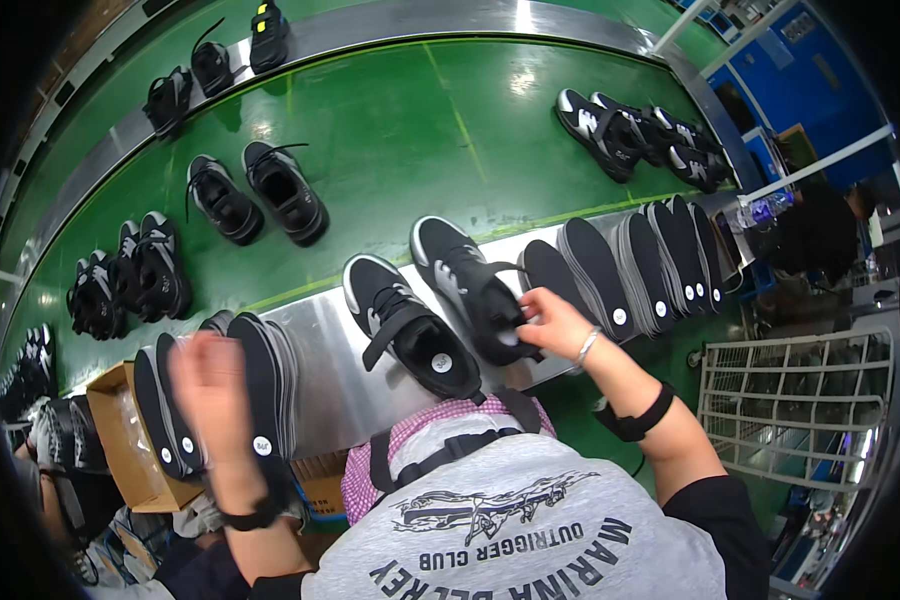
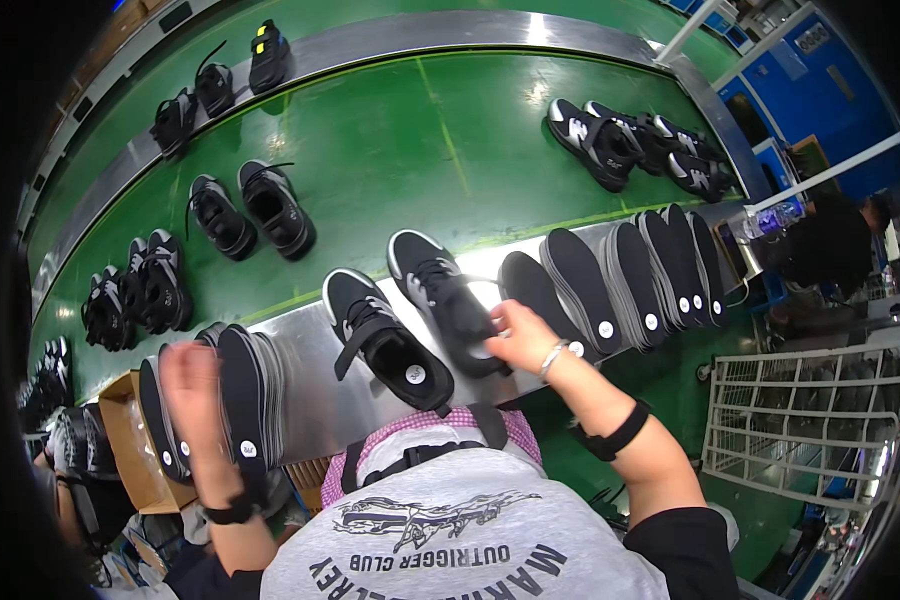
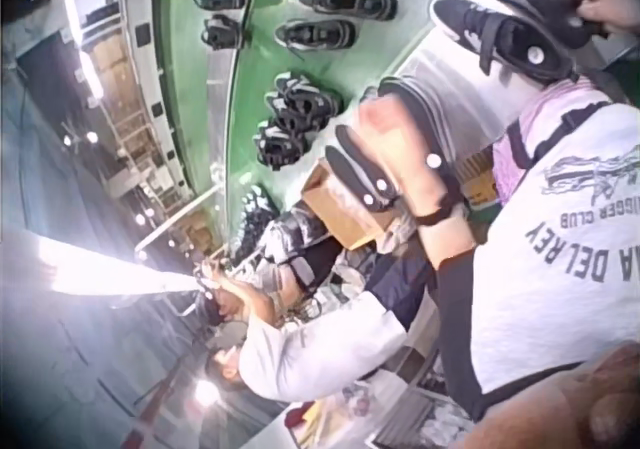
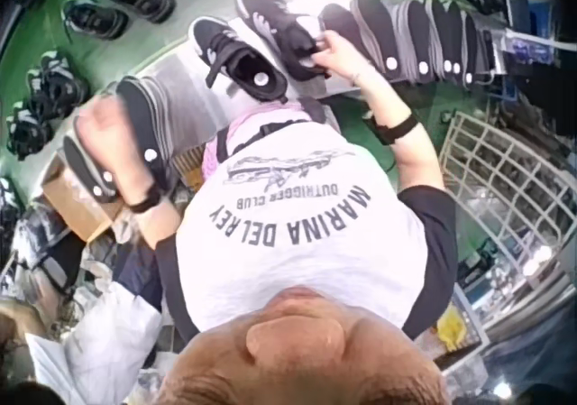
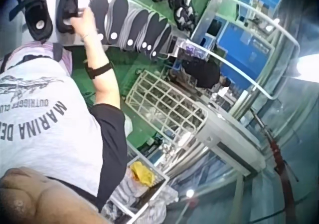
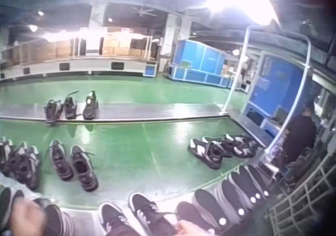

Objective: Inspecting shoes for quality and inserting insoles on a shoe manufacturing assembly line.

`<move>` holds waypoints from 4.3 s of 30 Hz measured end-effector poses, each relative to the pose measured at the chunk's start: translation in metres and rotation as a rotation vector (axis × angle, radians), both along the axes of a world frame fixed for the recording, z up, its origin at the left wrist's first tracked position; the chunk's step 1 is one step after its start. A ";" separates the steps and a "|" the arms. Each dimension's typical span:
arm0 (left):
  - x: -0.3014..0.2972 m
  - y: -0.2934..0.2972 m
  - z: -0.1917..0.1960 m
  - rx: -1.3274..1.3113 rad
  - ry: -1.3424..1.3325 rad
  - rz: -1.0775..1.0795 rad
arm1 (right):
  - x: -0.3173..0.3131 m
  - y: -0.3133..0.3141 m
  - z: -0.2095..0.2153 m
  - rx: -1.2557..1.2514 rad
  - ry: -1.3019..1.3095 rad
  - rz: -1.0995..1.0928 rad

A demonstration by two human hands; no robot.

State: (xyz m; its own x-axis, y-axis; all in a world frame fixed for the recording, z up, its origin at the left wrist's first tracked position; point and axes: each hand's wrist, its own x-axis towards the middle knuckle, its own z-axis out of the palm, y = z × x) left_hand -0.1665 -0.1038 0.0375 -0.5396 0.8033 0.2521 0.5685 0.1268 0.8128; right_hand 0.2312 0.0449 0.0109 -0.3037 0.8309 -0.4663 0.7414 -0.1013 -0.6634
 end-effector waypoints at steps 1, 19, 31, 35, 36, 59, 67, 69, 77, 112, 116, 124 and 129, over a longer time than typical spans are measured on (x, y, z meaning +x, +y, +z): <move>0.057 0.013 -0.005 0.014 -0.193 -0.127 | -0.006 -0.005 -0.003 0.038 0.035 0.048; 0.109 0.070 0.020 -0.398 0.661 -0.123 | 0.104 0.050 -0.035 0.427 -0.739 -0.093; 0.227 0.130 -0.038 -0.086 0.290 -0.619 | 0.087 0.033 0.055 0.170 0.275 -0.382; 0.215 0.137 -0.044 0.038 0.056 -0.538 | 0.064 0.003 0.100 -0.113 0.435 -0.158; 0.213 0.138 -0.043 0.030 0.010 -0.520 | 0.060 -0.003 0.109 -0.198 0.450 -0.153; 0.206 0.149 -0.035 -0.429 -0.431 -0.554 | -0.054 -0.013 0.048 0.357 -0.600 0.621; 0.217 0.145 -0.030 -0.349 -0.338 -0.464 | -0.023 -0.020 0.092 0.152 -0.683 0.674; 0.217 0.145 -0.031 -0.352 -0.339 -0.454 | -0.031 -0.017 0.082 0.182 -0.668 0.686; 0.220 0.144 -0.037 -0.319 -0.369 -0.429 | -0.069 0.013 0.017 -0.005 -0.653 0.689; 0.230 0.144 -0.032 -0.264 -0.437 -0.483 | -0.024 0.005 0.035 -0.097 -0.692 1.052; 0.232 0.145 -0.036 -0.316 -0.403 -0.484 | -0.023 0.006 0.028 -0.073 -0.713 1.058; 0.232 0.143 -0.042 -0.255 -0.612 -0.493 | -0.008 0.015 0.016 -0.250 0.069 0.204; 0.235 0.140 -0.036 -0.272 -0.490 -0.527 | -0.010 0.020 -0.003 -0.417 0.422 -0.248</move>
